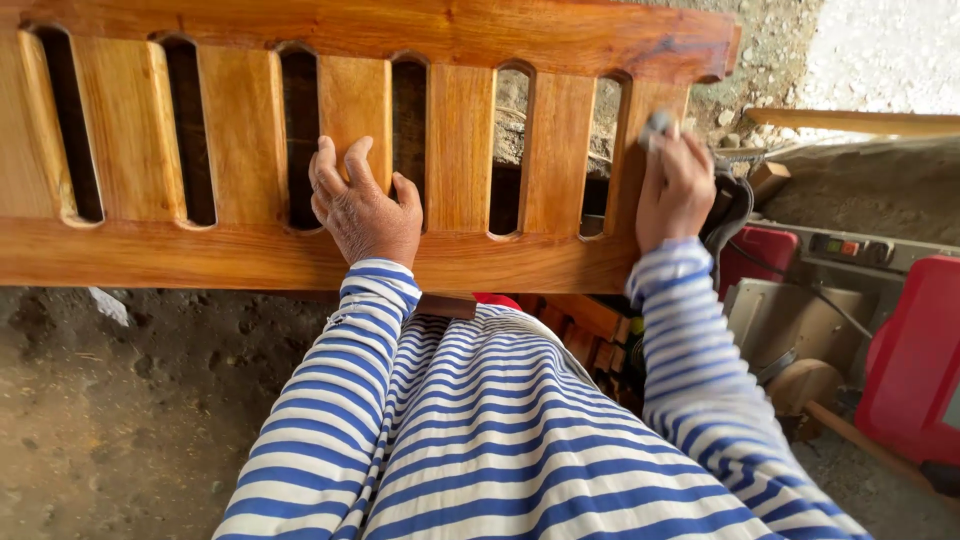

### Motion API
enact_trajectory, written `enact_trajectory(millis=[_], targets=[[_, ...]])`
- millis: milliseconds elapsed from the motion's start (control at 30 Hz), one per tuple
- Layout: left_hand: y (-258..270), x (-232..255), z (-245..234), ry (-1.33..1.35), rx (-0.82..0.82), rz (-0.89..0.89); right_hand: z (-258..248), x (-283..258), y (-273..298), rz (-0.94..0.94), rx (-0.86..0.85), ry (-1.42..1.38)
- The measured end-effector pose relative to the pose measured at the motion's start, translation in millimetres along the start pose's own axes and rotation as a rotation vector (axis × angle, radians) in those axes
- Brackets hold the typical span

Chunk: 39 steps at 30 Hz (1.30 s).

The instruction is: The person sands a wooden chair backrest with a sanding block. They smooth the surface and edges of the slats and frame, holding the piece steady with one hand while sanding with the other.

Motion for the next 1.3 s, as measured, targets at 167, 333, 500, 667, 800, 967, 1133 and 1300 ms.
enact_trajectory(millis=[167, 333, 500, 667, 800, 967, 1133, 1300], targets=[[-1, 1, 3, -0.008, 0.008, 0.018, 28, 46, -29, -0.019, 0.026, 0.017], [-1, 0, 2, -0.015, 0.007, -0.005, -4, -9, 22, -0.071, -0.012, 0.036], [-2, 3, 0, -0.016, 0.004, 0.002, -54, -111, 72, 0.004, -0.118, -0.157], [-1, 5, -2, -0.003, 0.003, 0.009, -48, -147, 119, 0.123, -0.167, -0.266], [-2, 2, -5, 0.006, -0.021, 0.013, -34, -120, 126, 0.092, -0.151, -0.213], [1, 0, -8, 0.051, -0.017, 0.016, -51, -59, 126, 0.117, -0.029, 0.108], [5, 2, -13, 0.067, -0.043, 0.054, -40, -52, 138, 0.272, 0.101, 0.089], [4, 0, -8, 0.038, -0.073, 0.061, 7, -197, 119, 0.185, 0.054, -0.053]])
Point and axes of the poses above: each hand's wrist, its own y-axis away from the middle knuckle, its own z-axis out of the palm, x = y × z, the point moved 5 cm from there along -y, towards the middle knuckle, and after that the axes turned 13 degrees about -x, right-handed, at the moved point
